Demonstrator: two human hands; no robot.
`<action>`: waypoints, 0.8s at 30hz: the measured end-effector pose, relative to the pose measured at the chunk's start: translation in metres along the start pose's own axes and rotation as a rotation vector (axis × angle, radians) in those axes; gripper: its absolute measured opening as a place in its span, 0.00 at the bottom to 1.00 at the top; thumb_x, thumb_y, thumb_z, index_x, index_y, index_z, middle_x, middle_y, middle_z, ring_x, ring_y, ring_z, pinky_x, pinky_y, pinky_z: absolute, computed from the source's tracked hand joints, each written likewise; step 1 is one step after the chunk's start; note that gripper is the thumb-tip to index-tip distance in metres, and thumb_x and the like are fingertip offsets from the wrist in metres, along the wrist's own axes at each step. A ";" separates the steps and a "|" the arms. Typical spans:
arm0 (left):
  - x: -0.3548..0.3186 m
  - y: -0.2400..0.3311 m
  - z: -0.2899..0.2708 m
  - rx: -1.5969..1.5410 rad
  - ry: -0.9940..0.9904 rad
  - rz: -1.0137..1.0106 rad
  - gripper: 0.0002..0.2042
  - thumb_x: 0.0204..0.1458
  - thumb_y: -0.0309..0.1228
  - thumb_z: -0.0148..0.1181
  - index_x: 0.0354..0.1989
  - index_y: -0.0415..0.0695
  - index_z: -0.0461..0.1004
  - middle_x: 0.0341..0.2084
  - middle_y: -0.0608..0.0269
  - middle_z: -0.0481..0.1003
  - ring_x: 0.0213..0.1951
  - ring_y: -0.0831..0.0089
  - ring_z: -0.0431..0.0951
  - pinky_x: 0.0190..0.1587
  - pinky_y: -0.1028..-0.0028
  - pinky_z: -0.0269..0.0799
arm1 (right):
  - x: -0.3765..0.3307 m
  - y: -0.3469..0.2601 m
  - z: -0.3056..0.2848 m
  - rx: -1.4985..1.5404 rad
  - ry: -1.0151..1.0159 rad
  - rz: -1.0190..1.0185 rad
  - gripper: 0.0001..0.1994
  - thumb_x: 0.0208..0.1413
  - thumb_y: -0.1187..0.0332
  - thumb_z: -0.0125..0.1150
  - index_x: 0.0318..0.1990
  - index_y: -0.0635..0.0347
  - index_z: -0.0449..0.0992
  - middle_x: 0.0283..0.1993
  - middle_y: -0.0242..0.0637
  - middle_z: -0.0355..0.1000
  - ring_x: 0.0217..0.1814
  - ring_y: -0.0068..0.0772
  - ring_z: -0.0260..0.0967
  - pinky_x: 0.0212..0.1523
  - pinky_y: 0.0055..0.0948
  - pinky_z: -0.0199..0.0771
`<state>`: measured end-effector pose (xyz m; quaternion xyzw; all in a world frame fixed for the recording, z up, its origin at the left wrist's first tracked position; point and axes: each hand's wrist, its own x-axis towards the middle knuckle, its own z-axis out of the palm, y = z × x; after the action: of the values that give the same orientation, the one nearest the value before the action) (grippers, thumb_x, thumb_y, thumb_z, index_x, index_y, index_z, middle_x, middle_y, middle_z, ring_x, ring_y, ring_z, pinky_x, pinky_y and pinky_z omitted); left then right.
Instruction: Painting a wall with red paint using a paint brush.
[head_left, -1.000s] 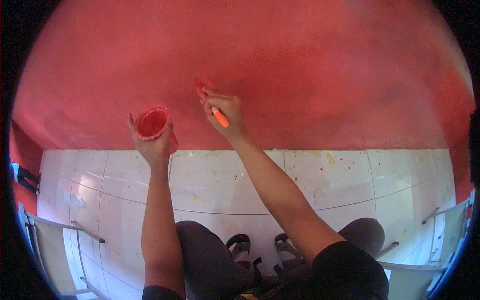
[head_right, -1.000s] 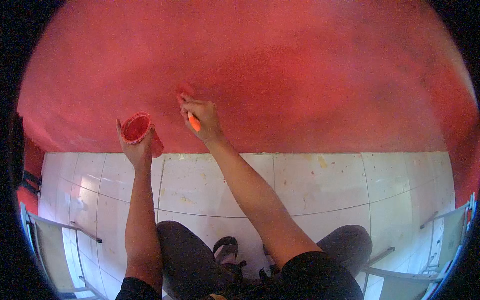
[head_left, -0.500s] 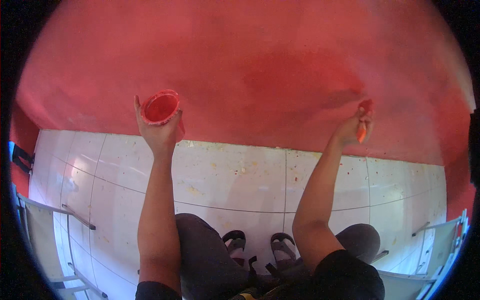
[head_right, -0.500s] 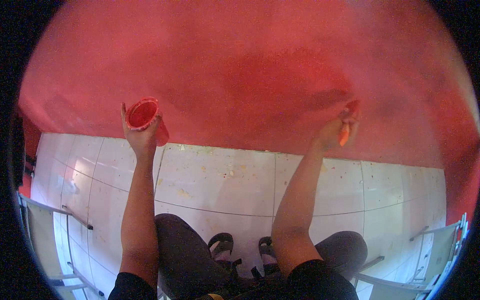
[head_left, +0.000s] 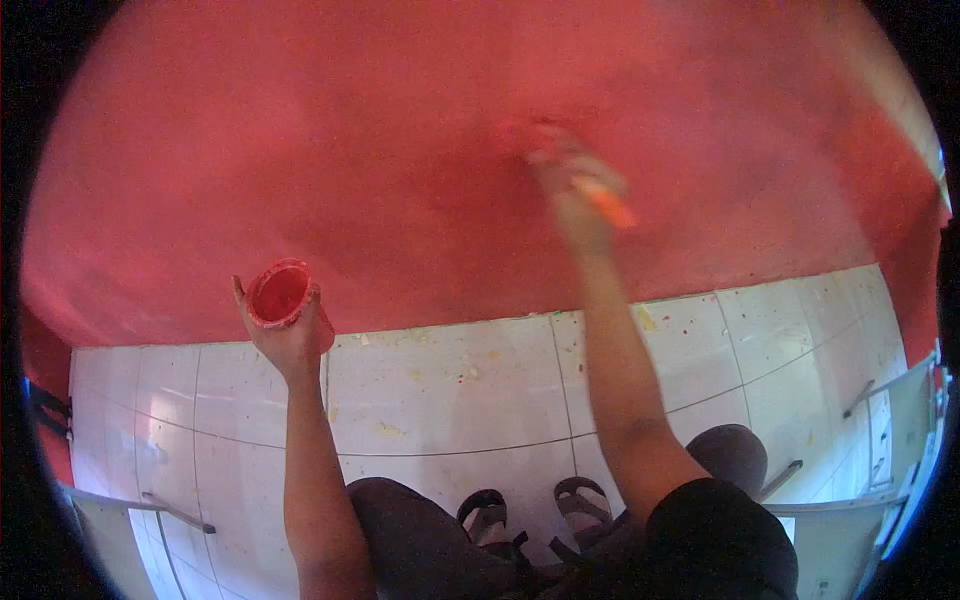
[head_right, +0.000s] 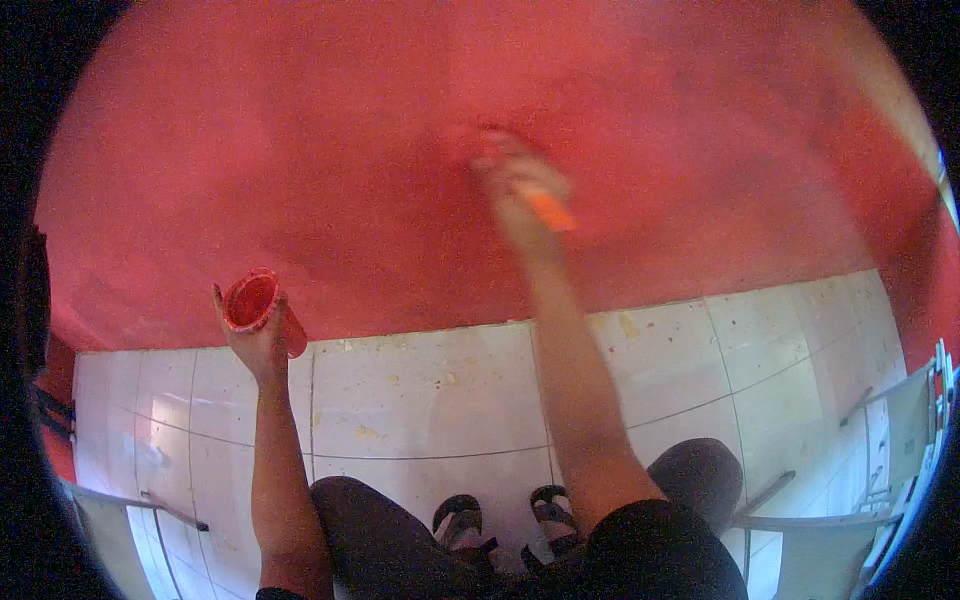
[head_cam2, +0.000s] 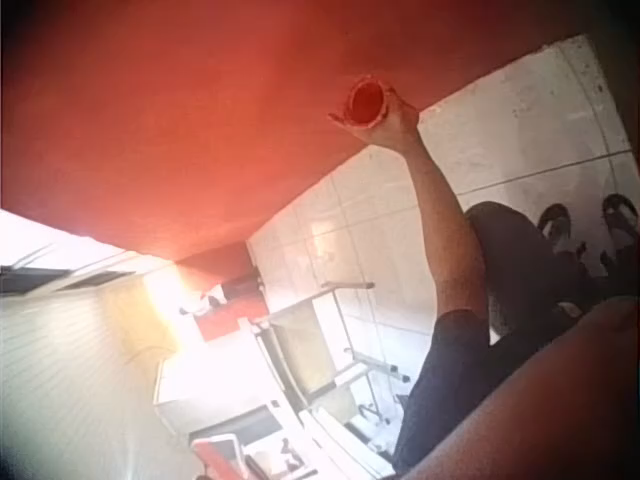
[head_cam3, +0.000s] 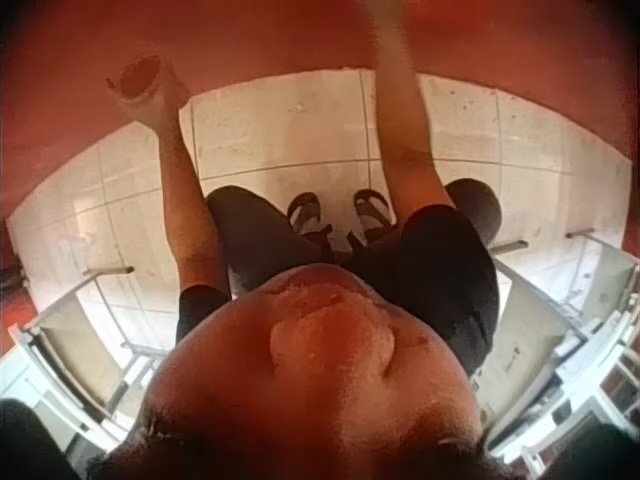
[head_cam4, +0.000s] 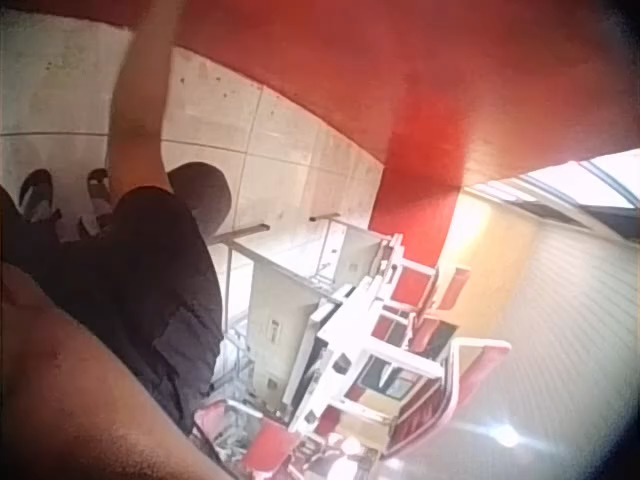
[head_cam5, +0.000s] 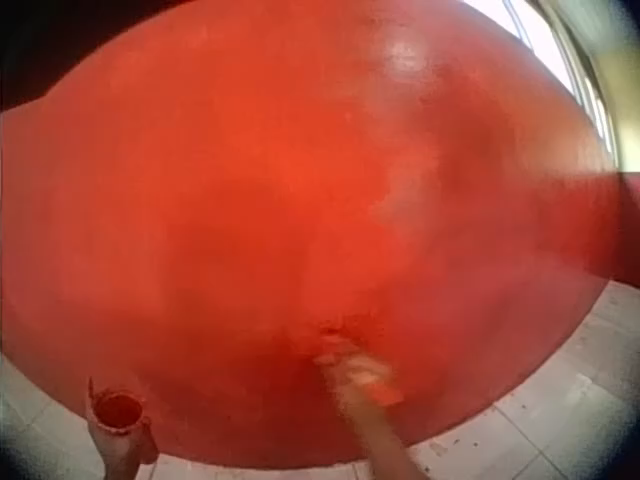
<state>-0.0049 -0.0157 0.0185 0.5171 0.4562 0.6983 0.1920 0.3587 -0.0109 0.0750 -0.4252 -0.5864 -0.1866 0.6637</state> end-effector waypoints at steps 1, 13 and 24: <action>0.002 -0.004 -0.003 0.039 0.001 0.017 0.52 0.33 0.29 0.79 0.70 0.38 0.52 0.59 0.51 0.65 0.58 0.60 0.69 0.59 0.65 0.70 | 0.008 0.007 -0.036 -0.177 0.090 0.073 0.09 0.49 0.71 0.74 0.25 0.62 0.77 0.29 0.34 0.76 0.29 0.24 0.68 0.30 0.27 0.69; -0.007 0.005 0.011 0.135 -0.018 0.088 0.53 0.33 0.29 0.79 0.70 0.39 0.52 0.61 0.51 0.63 0.59 0.58 0.68 0.60 0.63 0.68 | 0.078 0.013 -0.032 -0.094 0.448 0.013 0.04 0.46 0.68 0.61 0.25 0.57 0.75 0.22 0.32 0.71 0.25 0.31 0.70 0.26 0.28 0.64; -0.023 0.033 0.019 -0.063 -0.123 0.100 0.53 0.31 0.24 0.76 0.71 0.40 0.51 0.58 0.51 0.66 0.56 0.63 0.70 0.57 0.65 0.69 | 0.034 -0.092 0.022 0.391 -0.634 -0.013 0.06 0.43 0.76 0.64 0.28 0.60 0.72 0.28 0.37 0.75 0.30 0.38 0.73 0.37 0.36 0.72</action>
<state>0.0280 -0.0405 0.0342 0.5750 0.3949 0.6878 0.2009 0.2849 -0.0377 0.1379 -0.3232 -0.7901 0.0661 0.5166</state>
